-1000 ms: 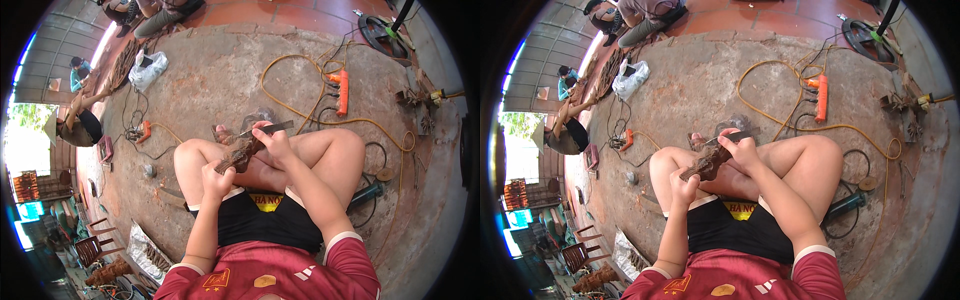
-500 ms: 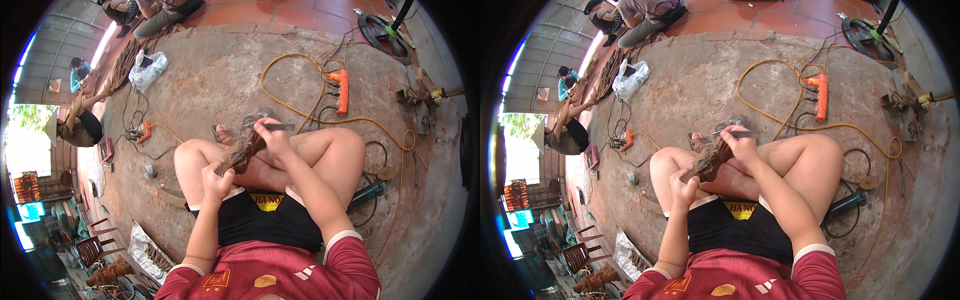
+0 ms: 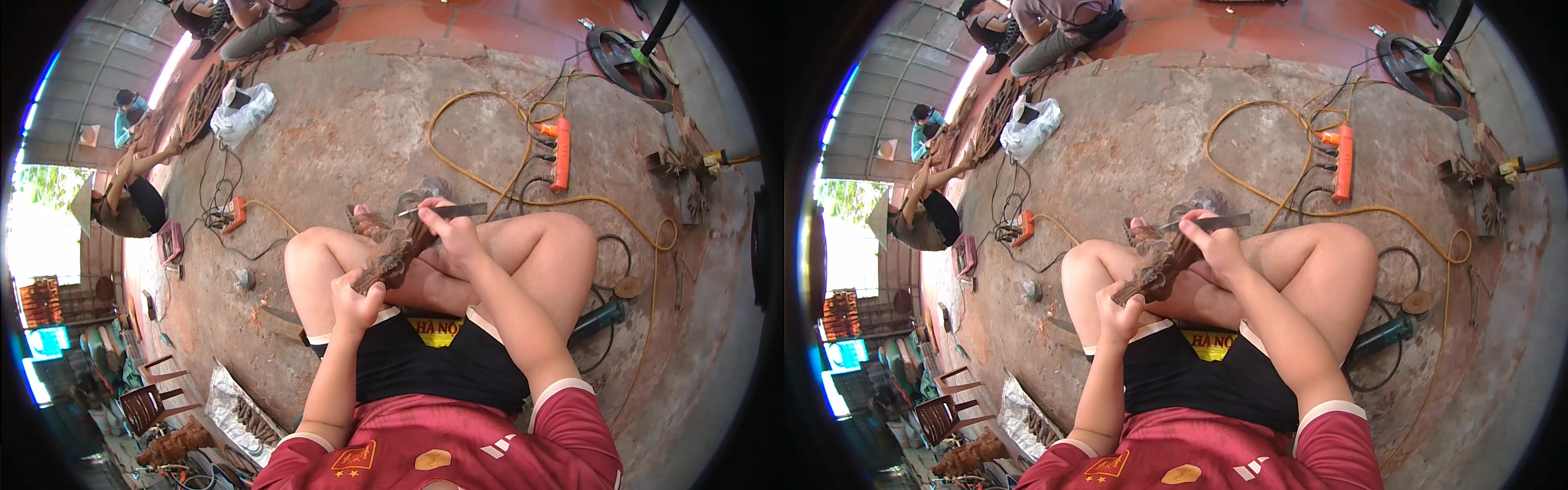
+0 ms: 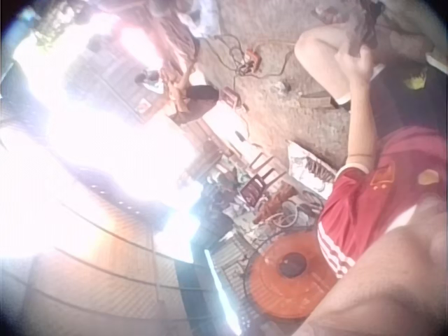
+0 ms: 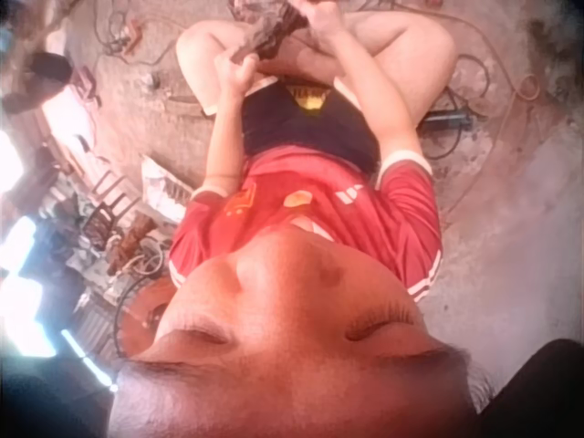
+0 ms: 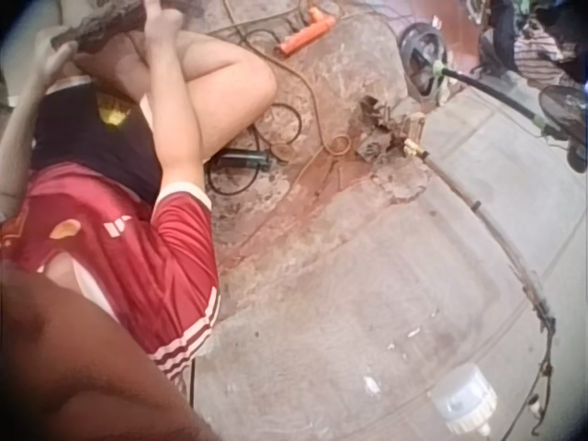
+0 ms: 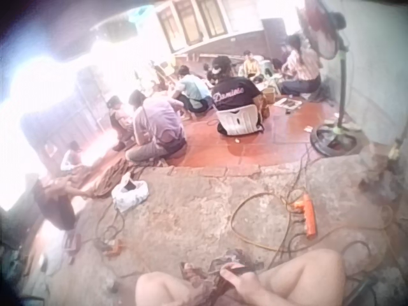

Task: The person sits on the floor and carves a piece of wood using a knife held in the right hand. They rotate the wood to work on different sides, carefully shaping the material with precise strokes.

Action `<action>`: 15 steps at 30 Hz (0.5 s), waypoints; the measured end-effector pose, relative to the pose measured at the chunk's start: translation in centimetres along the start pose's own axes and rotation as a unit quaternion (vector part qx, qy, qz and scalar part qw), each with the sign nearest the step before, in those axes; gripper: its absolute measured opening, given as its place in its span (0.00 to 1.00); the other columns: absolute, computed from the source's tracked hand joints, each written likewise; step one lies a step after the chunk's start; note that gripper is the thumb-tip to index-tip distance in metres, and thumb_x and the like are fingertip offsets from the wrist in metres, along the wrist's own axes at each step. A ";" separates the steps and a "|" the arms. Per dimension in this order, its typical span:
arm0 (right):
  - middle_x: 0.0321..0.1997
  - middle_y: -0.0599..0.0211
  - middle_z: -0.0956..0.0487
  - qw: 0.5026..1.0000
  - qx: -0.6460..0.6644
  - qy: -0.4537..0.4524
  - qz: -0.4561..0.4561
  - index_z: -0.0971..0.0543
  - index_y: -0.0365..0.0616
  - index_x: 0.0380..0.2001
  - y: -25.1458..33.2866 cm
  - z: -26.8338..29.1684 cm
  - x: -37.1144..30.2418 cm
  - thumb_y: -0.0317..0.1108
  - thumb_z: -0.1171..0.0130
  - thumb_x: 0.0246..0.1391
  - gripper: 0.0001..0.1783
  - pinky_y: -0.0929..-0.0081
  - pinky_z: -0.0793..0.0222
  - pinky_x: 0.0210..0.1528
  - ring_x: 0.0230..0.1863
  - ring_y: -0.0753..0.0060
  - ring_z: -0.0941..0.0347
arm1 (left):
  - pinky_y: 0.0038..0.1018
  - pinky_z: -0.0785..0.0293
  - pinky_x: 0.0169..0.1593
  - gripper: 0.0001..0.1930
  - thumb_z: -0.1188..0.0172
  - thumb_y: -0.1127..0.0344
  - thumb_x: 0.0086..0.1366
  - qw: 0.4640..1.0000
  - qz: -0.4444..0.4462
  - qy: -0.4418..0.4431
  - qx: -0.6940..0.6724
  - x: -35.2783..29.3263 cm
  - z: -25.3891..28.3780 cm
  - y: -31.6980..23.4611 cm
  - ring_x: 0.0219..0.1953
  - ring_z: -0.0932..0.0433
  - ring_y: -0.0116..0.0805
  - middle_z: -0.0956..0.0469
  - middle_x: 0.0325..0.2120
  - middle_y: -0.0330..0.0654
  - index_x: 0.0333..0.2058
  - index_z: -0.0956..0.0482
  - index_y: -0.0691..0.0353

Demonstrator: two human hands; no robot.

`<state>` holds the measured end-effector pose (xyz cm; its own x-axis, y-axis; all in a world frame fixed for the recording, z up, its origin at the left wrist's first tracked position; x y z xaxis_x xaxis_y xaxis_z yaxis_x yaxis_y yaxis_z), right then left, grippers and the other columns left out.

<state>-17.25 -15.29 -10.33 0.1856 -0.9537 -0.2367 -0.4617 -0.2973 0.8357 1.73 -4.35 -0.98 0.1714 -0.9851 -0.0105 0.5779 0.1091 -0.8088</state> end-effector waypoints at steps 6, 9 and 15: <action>0.34 0.76 0.21 0.986 -0.116 -0.113 0.028 0.19 0.41 0.37 0.3 1.2 0.1 0.29 0.35 0.56 0.06 0.82 0.33 0.41 0.37 0.83 0.28 | 0.34 0.31 0.24 0.12 0.40 0.66 0.49 1.000 0.007 -0.004 -0.012 0.1 -0.1 -0.7 0.15 0.29 0.41 0.28 0.13 0.53 0.18 0.27 0.71; 0.34 0.77 0.21 0.999 -0.005 -0.034 -0.007 0.19 0.41 0.37 0.4 0.1 -0.4 0.29 0.34 0.56 0.06 0.83 0.33 0.40 0.37 0.83 0.28 | 0.34 0.30 0.25 0.12 0.40 0.66 0.49 1.000 0.014 -0.003 -0.001 0.1 -0.1 -0.3 0.15 0.28 0.42 0.28 0.13 0.53 0.19 0.26 0.72; 0.34 0.78 0.21 0.997 -0.059 -0.033 0.037 0.20 0.41 0.37 0.5 0.1 -0.2 0.31 0.34 0.57 0.07 0.81 0.33 0.39 0.36 0.85 0.29 | 0.34 0.29 0.26 0.10 0.40 0.67 0.49 1.000 -0.008 -0.003 -0.005 0.7 -0.1 -1.4 0.16 0.27 0.42 0.26 0.14 0.53 0.20 0.24 0.72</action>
<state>-17.62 -15.21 -9.94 0.0958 -0.9748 -0.2014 -0.3668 -0.2227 0.9032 0.95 -5.20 0.03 0.1679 -0.9858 0.0056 0.5725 0.0929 -0.8146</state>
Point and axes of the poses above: each hand's wrist, its own x-axis towards the middle knuckle, its own z-axis out of the back of the hand, y = z × x, the point moved 5 cm from there along x, towards the middle knuckle
